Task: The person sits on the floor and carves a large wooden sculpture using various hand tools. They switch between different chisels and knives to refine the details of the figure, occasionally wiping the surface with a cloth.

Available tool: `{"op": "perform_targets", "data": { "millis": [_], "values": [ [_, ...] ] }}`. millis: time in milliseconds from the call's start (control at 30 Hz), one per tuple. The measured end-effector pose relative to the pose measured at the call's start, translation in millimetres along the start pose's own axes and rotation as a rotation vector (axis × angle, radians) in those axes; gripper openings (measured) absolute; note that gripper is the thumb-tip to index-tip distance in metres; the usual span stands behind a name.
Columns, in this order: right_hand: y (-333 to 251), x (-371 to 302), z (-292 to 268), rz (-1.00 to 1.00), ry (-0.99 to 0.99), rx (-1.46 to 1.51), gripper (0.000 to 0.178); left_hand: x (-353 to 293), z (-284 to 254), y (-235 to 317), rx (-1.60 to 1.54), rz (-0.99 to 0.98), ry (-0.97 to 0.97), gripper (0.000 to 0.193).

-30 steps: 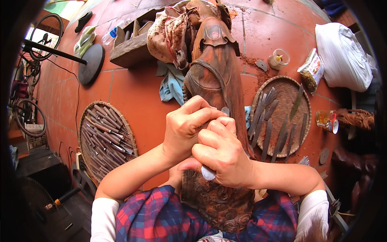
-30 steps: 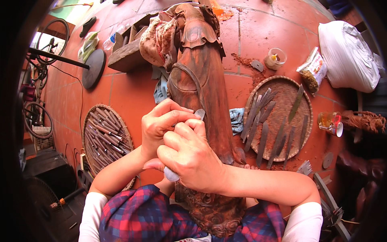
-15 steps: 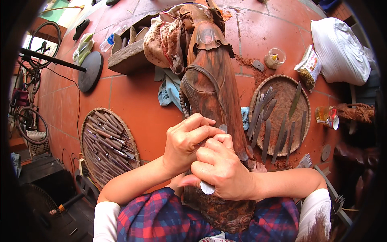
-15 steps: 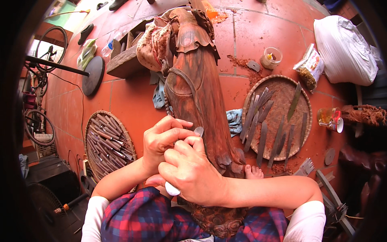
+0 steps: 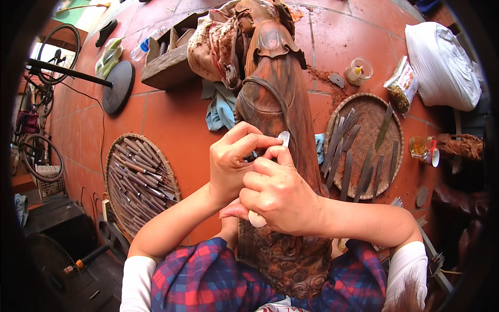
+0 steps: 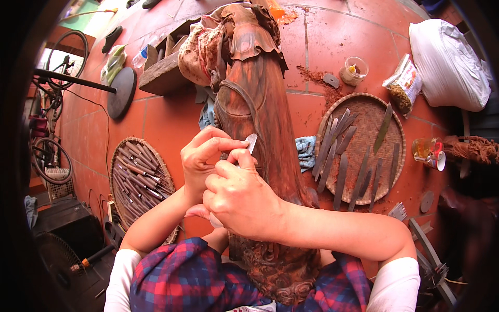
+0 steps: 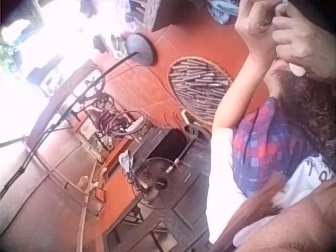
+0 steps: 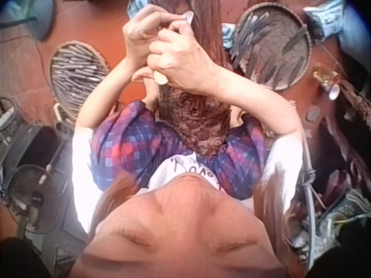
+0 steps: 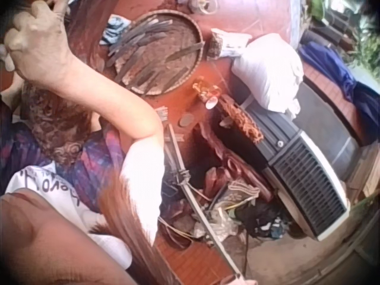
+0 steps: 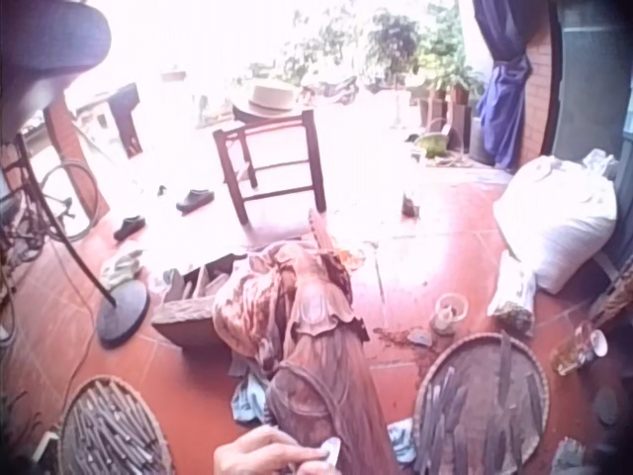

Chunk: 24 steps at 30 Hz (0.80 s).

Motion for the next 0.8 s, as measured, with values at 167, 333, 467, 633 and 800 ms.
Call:
{"op": "perform_targets", "data": {
  "millis": [167, 333, 467, 633, 800],
  "values": [
    [2.4, -6.8, 6.2, 0.012, -0.035, -0.014, 0.039, -4.9, 2.6, 0.3, 0.049, -0.027, -0.038, 0.023],
    [-4.6, -7.2, -1.6, 0.045, -0.064, -0.022, 0.039, -7.8, 7.3, 3.1, -0.048, -0.066, -0.043, 0.025],
    [-4.5, -4.1, 1.6, 0.046, -0.070, -0.021, 0.039, -9.4, 2.9, 1.8, -0.022, -0.075, -0.053, 0.026],
    [-10.0, -8.5, -12.7, 0.132, -0.062, 0.107, 0.040, -10.7, 9.7, 13.3, -0.097, -0.085, -0.169, 0.023],
    [-7.8, -12.1, -6.6, 0.127, -0.050, 0.099, 0.038, -5.2, 5.3, 15.6, -0.057, -0.065, -0.161, 0.027]
  ]
}}
Point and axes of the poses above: each hand's wrist, its own x-axis towards the middle knuckle, its own z-axis out of the palm, y = z × x, the point moved 7 cm from there along x, towards the middle knuckle, and after that the axes turned 14 degrees about z, right-handed, at the moved point
